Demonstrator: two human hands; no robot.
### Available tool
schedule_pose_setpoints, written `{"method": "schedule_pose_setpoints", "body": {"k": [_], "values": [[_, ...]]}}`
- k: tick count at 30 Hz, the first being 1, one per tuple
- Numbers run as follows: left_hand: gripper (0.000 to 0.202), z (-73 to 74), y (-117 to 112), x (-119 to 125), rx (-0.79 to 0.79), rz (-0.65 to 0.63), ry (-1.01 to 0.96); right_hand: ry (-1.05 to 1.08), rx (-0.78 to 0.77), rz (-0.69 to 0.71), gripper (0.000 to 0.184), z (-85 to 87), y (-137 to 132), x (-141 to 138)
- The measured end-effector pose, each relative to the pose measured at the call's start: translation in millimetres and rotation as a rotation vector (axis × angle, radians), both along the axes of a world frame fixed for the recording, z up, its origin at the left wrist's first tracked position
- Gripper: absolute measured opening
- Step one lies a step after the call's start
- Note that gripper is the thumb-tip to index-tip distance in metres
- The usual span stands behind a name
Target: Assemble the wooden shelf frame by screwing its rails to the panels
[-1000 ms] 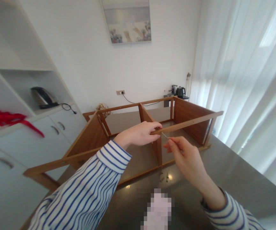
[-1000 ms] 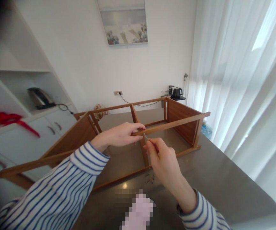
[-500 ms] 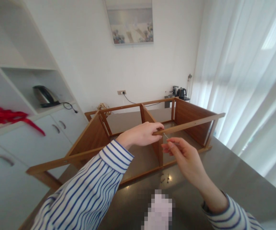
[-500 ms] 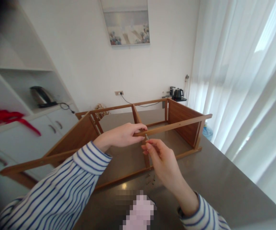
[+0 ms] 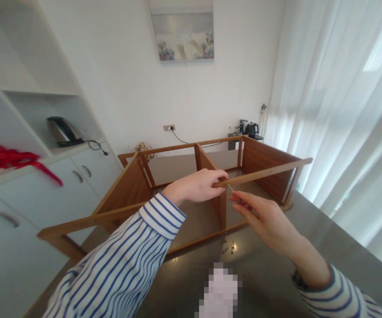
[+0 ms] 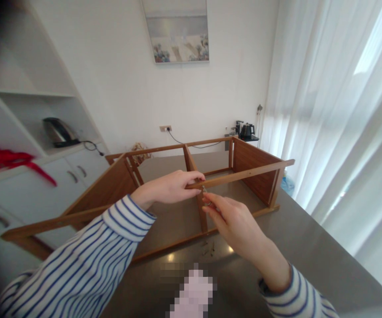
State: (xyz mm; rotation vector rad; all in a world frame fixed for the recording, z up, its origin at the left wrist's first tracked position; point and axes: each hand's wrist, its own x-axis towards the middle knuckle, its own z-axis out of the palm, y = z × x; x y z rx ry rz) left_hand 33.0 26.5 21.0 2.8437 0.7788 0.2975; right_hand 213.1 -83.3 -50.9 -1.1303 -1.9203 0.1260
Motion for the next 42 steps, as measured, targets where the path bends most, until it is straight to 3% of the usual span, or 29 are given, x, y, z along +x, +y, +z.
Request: {"method": "schedule_pose_setpoints", "body": {"k": [5, 10, 17, 24, 29, 35, 42], "values": [[0.032, 0.6, -1, 0, -0.006, 0.02, 0.006, -0.048, 0.126, -0.037, 0.025, -1.4, 4, -1], [0.032, 0.7, 0, 0, -0.012, 0.025, 0.005, -0.009, 0.15, -0.063, 0.023, -2.8, 5, -6], [0.03, -0.5, -1, 0, -0.005, 0.003, 0.003, 0.223, -0.039, -0.113, 0.026, -5.7, 5, -12], [0.03, 0.0, -1, 0, -0.007, 0.017, 0.009, 0.601, -0.201, -0.039, 0.032, -7.5, 7, -20], [0.03, 0.6, -1, -1, -0.014, 0.008, 0.008, 0.706, -0.252, 0.019, 0.033, -8.9, 8, -21], [0.03, 0.3, 0, -1, -0.011, 0.007, 0.012, 0.538, -0.166, -0.055, 0.027, -14.1, 8, -15], [0.033, -1.6, 2, -1, -0.001, 0.019, 0.011, 0.02, 0.185, -0.092, 0.02, -9.0, 3, 1]]}}
